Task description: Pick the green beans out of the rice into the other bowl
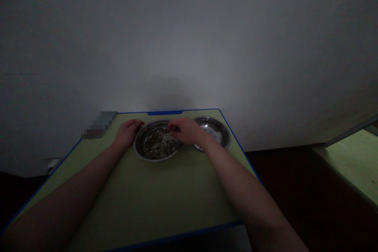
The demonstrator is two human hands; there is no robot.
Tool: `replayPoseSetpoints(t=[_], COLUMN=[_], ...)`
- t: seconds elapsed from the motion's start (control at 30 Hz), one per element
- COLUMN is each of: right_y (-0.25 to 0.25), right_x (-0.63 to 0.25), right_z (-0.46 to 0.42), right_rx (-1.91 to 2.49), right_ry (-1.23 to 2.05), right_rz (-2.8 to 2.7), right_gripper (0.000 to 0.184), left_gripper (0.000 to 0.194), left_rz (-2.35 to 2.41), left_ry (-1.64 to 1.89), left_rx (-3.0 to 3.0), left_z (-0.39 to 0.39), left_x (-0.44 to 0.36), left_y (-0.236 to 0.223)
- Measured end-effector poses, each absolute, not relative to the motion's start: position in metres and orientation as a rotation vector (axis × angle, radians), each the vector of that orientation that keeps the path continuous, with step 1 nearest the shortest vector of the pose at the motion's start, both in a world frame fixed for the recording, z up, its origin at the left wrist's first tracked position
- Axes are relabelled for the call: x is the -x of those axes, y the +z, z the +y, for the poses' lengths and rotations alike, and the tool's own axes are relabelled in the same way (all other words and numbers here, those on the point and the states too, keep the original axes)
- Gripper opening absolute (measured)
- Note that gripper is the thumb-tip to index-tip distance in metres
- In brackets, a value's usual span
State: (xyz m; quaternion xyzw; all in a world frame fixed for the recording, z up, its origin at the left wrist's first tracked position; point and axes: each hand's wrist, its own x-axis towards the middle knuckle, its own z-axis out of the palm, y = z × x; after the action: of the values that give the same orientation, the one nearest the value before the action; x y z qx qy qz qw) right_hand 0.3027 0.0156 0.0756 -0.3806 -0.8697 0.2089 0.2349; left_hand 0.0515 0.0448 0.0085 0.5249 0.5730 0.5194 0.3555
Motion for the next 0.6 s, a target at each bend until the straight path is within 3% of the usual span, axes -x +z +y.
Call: replayPoseSetpoints(t=[0.4,0.6], right_y=[0.061,0.060], right_x=[-0.321,-0.316], right_z=[0.014,0.013], right_rx=[0.926,0.934], right_ry=[0.996,1.004], right_rz=[-2.004,-1.965], right_gripper=[0.019,0.017], left_gripper=[0.027,0.029], left_rz=[1.420,1.438], left_ry=[1.358,1.344], left_rx=[-1.362,-1.366], left_z=[0.046,0.046], left_x=[-0.049,-0.048], left_y=[0.007,0.006])
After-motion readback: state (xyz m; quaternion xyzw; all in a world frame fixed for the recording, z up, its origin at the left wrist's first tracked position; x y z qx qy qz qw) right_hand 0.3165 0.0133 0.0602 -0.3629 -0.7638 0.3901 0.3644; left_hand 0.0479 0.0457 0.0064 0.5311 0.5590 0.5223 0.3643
